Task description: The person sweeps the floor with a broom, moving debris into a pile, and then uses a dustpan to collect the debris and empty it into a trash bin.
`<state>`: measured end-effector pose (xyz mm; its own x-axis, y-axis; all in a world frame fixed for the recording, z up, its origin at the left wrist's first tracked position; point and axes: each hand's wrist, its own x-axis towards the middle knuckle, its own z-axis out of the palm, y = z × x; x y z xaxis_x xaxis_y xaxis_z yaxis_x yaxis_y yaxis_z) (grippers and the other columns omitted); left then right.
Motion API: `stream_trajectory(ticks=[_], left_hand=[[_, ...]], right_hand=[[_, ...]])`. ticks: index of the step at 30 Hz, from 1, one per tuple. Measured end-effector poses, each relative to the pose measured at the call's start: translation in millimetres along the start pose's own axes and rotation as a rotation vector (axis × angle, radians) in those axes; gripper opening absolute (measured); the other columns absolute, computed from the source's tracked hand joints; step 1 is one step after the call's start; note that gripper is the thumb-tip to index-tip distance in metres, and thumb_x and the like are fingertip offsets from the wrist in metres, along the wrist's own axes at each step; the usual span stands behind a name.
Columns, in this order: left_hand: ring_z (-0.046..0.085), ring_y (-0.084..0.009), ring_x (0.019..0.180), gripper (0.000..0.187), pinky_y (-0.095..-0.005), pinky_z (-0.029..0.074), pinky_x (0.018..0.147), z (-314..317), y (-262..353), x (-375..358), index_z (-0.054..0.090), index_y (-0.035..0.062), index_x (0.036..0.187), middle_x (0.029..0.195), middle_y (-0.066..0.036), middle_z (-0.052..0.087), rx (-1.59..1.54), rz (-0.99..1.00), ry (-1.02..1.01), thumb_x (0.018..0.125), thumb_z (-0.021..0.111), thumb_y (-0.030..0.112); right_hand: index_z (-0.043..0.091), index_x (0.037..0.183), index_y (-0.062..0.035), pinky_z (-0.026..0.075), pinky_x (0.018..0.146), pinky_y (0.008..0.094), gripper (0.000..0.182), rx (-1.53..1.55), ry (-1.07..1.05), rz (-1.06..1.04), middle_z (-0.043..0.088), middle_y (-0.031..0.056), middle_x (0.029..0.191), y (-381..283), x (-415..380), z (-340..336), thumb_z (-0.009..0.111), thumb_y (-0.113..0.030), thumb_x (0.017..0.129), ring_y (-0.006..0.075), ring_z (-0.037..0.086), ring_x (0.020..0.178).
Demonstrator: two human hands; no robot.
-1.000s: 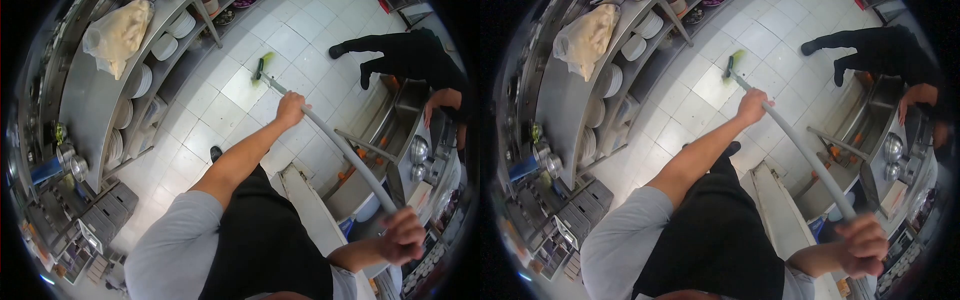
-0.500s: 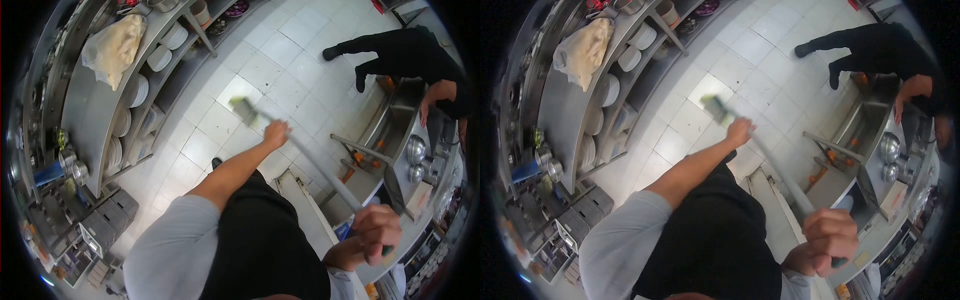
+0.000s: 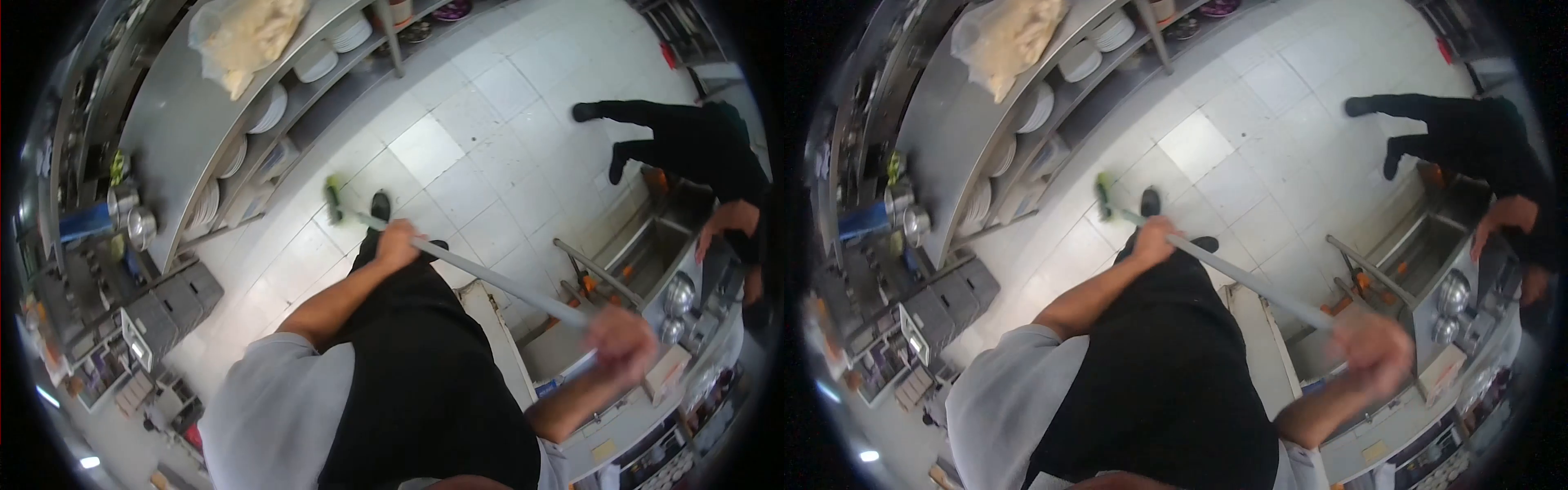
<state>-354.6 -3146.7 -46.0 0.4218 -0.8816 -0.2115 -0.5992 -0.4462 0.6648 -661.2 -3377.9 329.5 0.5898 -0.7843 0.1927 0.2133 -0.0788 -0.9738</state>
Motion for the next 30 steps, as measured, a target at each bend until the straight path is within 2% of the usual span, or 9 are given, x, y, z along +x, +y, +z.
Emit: stream_trajectory(ticks=[2, 4, 6, 9, 12, 16, 20, 22, 30], left_hand=[[0.067, -0.0444, 0.101, 0.033, -0.0542, 0.055, 0.088, -21.4, -105.1, -28.8, 0.068, 0.0042, 0.091, 0.104, -0.023, 0.068, 0.256, -0.225, -0.11, 0.09, 0.078, 0.036], [0.067, -0.046, 0.114, 0.038, -0.0527, 0.056, 0.097, -30.0, -208.0, -51.3, 0.066, 0.0085, 0.112, 0.128, -0.025, 0.064, 0.428, -0.625, -0.084, 0.092, 0.077, 0.039], [0.064, -0.0473, 0.124, 0.045, -0.0537, 0.054, 0.104, -52.0, -271.3, -42.9, 0.062, 0.0128, 0.126, 0.144, -0.024, 0.056, 0.283, -0.874, -0.112, 0.094, 0.075, 0.042], [0.061, -0.045, 0.127, 0.047, -0.0536, 0.053, 0.105, -42.7, -309.9, 15.4, 0.063, 0.013, 0.128, 0.14, -0.025, 0.059, 0.218, -0.713, 0.107, 0.095, 0.075, 0.045], [0.053, -0.0452, 0.137, 0.041, -0.0517, 0.048, 0.112, -27.3, -255.3, 126.6, 0.069, 0.0115, 0.123, 0.135, -0.022, 0.064, 0.024, -0.517, 0.141, 0.096, 0.073, 0.042], [0.053, -0.0449, 0.136, 0.022, -0.0532, 0.049, 0.11, -12.1, -102.3, 254.4, 0.07, 0.0099, 0.104, 0.131, -0.023, 0.066, -0.014, -0.119, -0.002, 0.099, 0.069, 0.031], [0.053, -0.0426, 0.135, 0.023, -0.0523, 0.051, 0.107, 6.3, 15.6, 343.8, 0.07, 0.0114, 0.103, 0.129, -0.017, 0.067, -0.224, 0.029, 0.044, 0.098, 0.071, 0.034], [0.053, -0.0425, 0.133, 0.025, -0.0518, 0.051, 0.106, -16.7, 53.0, 383.1, 0.068, 0.0095, 0.102, 0.123, -0.016, 0.067, -0.242, 0.051, -0.135, 0.098, 0.072, 0.034], [0.058, -0.0396, 0.115, 0.027, -0.05, 0.05, 0.101, -52.4, 82.6, 368.3, 0.063, 0.005, 0.092, 0.108, -0.015, 0.064, -0.219, 0.338, -0.089, 0.1, 0.07, 0.029]], right_hand=[[0.061, 0.072, 0.003, 0.056, 0.066, 0.0439, 0.043, 0.267, -0.128, 0.313, 0.065, 0.0188, 0.076, 86.7, 28.2, 70.5, 0.057, -0.022, 0.106, 0.0293, 0.067, 0.074], [0.071, 0.088, 0.0055, 0.055, 0.091, 0.04, 0.026, 0.199, -0.353, 0.455, 0.073, 0.0163, 0.095, 151.7, 41.3, 138.9, 0.055, -0.008, 0.104, 0.0326, 0.071, 0.101], [0.072, 0.088, 0.0039, 0.053, 0.097, 0.041, 0.027, 0.207, -0.443, 0.438, 0.074, 0.015, 0.097, 174.1, 55.9, 196.3, 0.055, -0.007, 0.106, 0.0306, 0.071, 0.107], [0.069, 0.085, 0.0047, 0.057, 0.092, 0.0503, 0.048, 0.107, -0.423, 0.362, 0.071, 0.0177, 0.091, 175.0, 88.5, 208.5, 0.056, -0.033, 0.111, 0.0372, 0.07, 0.103], [0.07, 0.084, 0.0041, 0.062, 0.082, 0.0455, 0.038, 0.126, -0.242, 0.295, 0.071, 0.0174, 0.09, 148.1, 119.9, 181.9, 0.056, -0.021, 0.109, 0.0386, 0.069, 0.104], [0.065, 0.076, 0.0018, 0.065, 0.065, 0.0481, 0.058, -0.002, 0.089, 0.101, 0.063, 0.016, 0.077, 80.1, 150.6, 146.4, 0.055, -0.045, 0.11, 0.0383, 0.068, 0.085], [0.062, 0.075, 0.0004, 0.062, 0.061, 0.0466, 0.061, -0.263, 0.072, -0.048, 0.056, 0.0119, 0.067, 23.7, 186.4, 162.7, 0.056, -0.05, 0.108, 0.033, 0.066, 0.073], [0.061, 0.075, -0.0002, 0.061, 0.059, 0.0458, 0.061, -0.442, 0.01, -0.098, 0.052, 0.0095, 0.062, 13.4, 206.6, 183.7, 0.057, -0.052, 0.108, 0.0308, 0.064, 0.067], [0.06, 0.076, -0.0038, 0.054, 0.048, 0.0356, 0.07, -0.352, 0.133, -0.215, 0.052, 0.0058, 0.056, -56.2, 200.0, 141.3, 0.041, -0.062, 0.11, 0.0254, 0.059, 0.052]])
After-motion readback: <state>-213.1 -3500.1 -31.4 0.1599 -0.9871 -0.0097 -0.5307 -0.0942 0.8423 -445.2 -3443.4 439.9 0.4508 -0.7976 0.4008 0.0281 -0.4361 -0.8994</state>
